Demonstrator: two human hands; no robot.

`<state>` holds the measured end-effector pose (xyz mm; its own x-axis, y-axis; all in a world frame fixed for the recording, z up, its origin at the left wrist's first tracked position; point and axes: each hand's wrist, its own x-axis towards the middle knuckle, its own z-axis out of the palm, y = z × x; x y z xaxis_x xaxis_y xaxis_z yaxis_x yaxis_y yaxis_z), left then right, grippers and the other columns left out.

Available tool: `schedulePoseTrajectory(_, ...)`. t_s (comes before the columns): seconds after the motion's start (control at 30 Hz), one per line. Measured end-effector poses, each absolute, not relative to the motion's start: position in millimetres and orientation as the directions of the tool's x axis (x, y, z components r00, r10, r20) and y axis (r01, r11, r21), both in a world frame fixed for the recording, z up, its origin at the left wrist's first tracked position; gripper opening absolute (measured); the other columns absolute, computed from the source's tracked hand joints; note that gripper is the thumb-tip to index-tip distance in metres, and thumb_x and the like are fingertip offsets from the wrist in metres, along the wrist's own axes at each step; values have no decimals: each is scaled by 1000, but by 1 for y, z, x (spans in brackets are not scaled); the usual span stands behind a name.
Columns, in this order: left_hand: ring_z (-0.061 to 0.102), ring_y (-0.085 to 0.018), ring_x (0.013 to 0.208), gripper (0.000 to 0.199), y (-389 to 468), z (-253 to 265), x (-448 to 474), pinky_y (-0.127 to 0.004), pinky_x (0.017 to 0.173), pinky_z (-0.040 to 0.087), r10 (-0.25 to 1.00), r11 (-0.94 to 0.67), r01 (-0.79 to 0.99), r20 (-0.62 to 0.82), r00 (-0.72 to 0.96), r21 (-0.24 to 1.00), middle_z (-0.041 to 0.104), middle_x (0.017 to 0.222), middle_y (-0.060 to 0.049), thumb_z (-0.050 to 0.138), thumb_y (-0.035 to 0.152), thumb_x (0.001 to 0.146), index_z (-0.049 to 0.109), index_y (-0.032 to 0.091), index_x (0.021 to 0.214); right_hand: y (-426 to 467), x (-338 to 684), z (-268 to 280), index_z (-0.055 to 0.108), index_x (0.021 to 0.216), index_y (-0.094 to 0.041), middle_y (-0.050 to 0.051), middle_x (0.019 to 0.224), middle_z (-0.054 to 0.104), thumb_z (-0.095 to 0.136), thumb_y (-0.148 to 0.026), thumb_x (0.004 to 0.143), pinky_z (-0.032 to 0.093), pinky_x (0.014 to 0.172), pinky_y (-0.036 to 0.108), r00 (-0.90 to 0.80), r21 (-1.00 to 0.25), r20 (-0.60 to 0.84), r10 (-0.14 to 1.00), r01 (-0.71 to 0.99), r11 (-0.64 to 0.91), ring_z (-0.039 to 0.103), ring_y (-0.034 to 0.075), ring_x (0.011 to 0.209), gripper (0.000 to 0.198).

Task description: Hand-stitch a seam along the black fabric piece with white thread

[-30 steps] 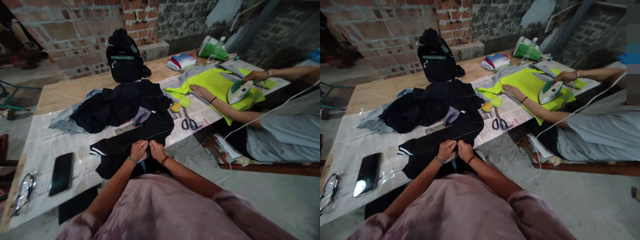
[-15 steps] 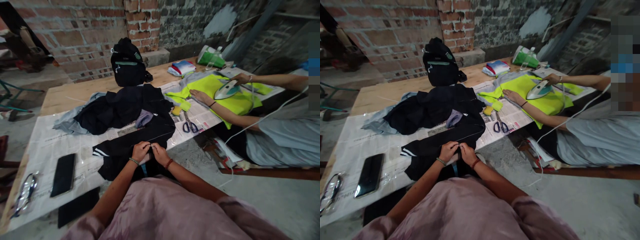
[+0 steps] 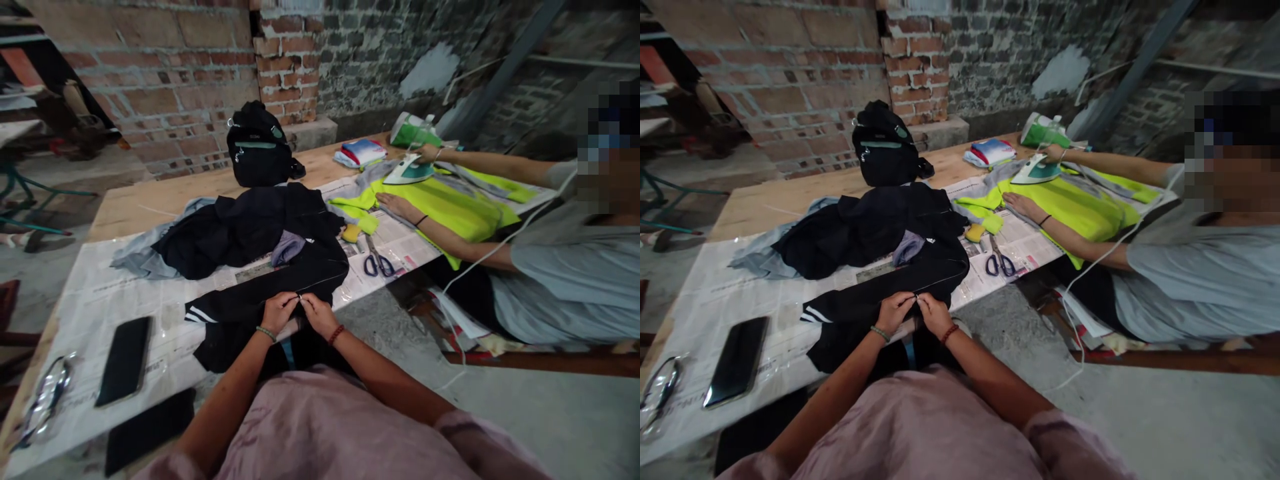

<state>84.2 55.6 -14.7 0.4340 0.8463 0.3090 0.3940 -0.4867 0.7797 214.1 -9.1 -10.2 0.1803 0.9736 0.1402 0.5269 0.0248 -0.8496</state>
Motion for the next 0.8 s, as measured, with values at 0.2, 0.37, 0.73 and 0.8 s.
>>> schedulePoseTrajectory(0.2,63,-13,76,14,55,-14,85,-28,74,51,863,-462,415,289,415,784,68,82,-3,55,21,74,66,19,82,-13,216,-9,56,87,-18,1,69,57,36,-30,83,38,60,20,140,-825,112,984,565,14,52,12,63,24)
schedulePoseTrajectory(0.37,62,-13,77,14,55,-14,86,-28,75,51,867,-449,403,280,411,797,68,83,-2,55,19,74,66,20,82,-16,217,-12,57,86,-17,-1,65,54,34,-31,83,36,56,20,151,-841,106,983,541,7,49,11,60,26)
schedulePoseTrajectory(0.73,62,-13,77,13,55,-10,87,-28,76,50,885,-411,415,245,397,812,68,84,-2,55,19,74,66,19,80,-15,213,-14,56,83,-17,-1,61,53,34,-33,83,35,53,20,227,-869,89,970,494,-36,48,11,56,28)
schedulePoseTrajectory(0.8,62,-13,76,12,55,-11,87,-27,74,50,886,-405,416,236,399,814,68,82,-2,55,19,73,66,19,79,-14,211,-13,56,83,-17,0,62,54,34,-32,82,36,54,20,245,-857,99,965,513,-42,49,11,57,27)
